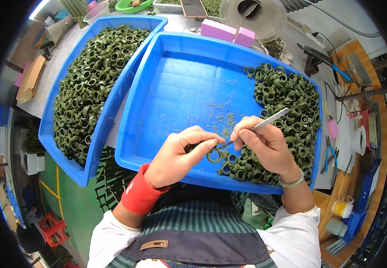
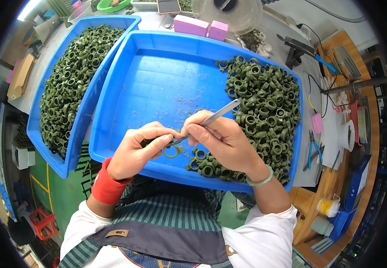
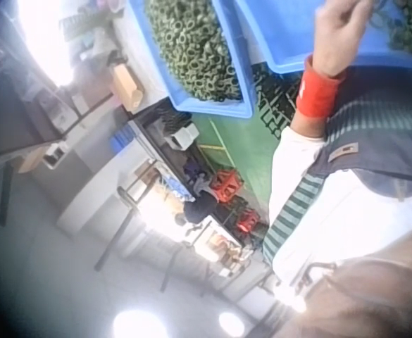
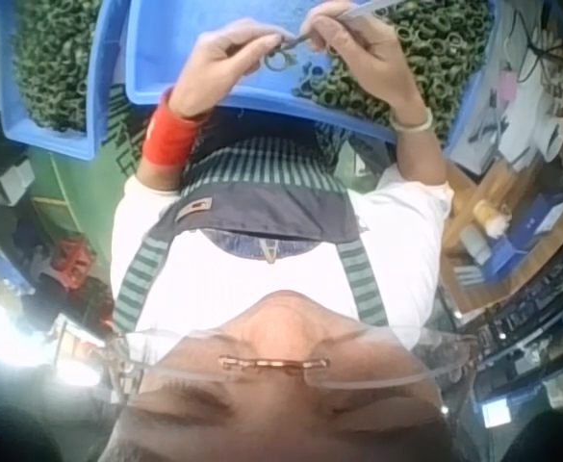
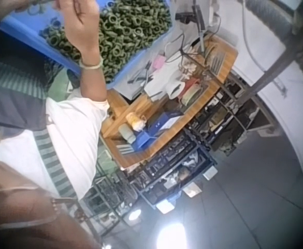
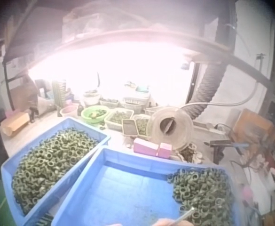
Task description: The person picks up small green components and uses a tool to remove excess material or align pieces. They handle the items one at a time, picking them from a blue tray and placing the finished pieces into another section of the tray or a separate container.
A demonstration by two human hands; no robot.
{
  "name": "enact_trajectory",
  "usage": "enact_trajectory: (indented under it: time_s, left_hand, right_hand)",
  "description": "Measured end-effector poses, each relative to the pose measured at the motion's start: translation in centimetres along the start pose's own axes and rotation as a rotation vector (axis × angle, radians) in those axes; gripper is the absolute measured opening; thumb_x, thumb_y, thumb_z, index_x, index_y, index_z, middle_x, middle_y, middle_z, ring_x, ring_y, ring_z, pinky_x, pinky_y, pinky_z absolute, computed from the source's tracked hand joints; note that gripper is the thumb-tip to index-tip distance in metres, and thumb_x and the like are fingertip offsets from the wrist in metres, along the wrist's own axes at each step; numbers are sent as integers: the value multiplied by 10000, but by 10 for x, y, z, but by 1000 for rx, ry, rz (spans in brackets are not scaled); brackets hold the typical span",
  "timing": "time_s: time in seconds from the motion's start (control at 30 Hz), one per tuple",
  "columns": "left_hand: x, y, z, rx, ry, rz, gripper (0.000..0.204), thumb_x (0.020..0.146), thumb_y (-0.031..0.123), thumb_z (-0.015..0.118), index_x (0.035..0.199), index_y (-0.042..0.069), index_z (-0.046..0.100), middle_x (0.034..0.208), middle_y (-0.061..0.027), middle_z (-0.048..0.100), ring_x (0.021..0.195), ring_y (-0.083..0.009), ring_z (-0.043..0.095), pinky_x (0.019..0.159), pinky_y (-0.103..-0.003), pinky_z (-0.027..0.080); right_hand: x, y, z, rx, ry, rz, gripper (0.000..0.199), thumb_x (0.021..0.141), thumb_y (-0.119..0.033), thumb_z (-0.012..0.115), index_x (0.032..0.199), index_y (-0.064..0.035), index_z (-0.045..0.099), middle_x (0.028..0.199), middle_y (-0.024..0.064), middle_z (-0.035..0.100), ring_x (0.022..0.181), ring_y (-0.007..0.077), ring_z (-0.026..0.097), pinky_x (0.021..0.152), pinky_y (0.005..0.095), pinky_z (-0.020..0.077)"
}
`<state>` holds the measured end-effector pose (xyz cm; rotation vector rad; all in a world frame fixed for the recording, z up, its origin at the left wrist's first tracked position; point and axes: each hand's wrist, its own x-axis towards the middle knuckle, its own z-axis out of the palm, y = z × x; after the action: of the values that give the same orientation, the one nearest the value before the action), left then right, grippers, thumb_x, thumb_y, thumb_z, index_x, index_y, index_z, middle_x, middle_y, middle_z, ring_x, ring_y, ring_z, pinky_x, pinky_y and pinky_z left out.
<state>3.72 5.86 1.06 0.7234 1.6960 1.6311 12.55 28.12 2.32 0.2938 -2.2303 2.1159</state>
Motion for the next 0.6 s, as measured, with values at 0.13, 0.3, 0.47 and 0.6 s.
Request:
enact_trajectory:
  time_s: [0.13, 0.3, 0.47, 0.6]
  left_hand:
    - [0, 5, -3, 38, -15, 15, 189, 998, 84, 604, 1112, 14, 738, 853, -11, 604, 627, -57, 506, 548, -221, 388]
    - [-2, 8, 2, 61, 121, 25, 164, 977, 68, 636, 1095, 0, 727, 925, -72, 670, 809, -120, 608, 728, -262, 484]
    - [-1, 10, 6, 30, 222, 54, 163, 972, 50, 639, 1105, -6, 715, 953, -67, 654, 785, -107, 615, 692, -240, 487]
    - [0, 7, 12, -22, 317, 82, 155, 968, 33, 643, 1102, -7, 709, 960, -59, 645, 737, -88, 614, 648, -219, 482]
  right_hand:
    - [0, 0, 6, 36, 50, -28, 148, 1033, -80, 560, 1040, 37, 651, 950, 74, 684, 812, 122, 674, 704, 252, 552]
    - [-2, -3, 10, -127, 124, -111, 106, 991, -33, 597, 1003, 49, 663, 897, 113, 711, 756, 166, 717, 648, 269, 571]
    - [-5, -4, 12, -261, 160, -143, 54, 947, -36, 665, 970, 11, 678, 870, 95, 725, 716, 136, 704, 600, 259, 546]
    - [-4, -3, 11, -405, 160, -246, 82, 884, -30, 732, 960, -38, 701, 816, 69, 735, 653, 142, 678, 555, 262, 504]
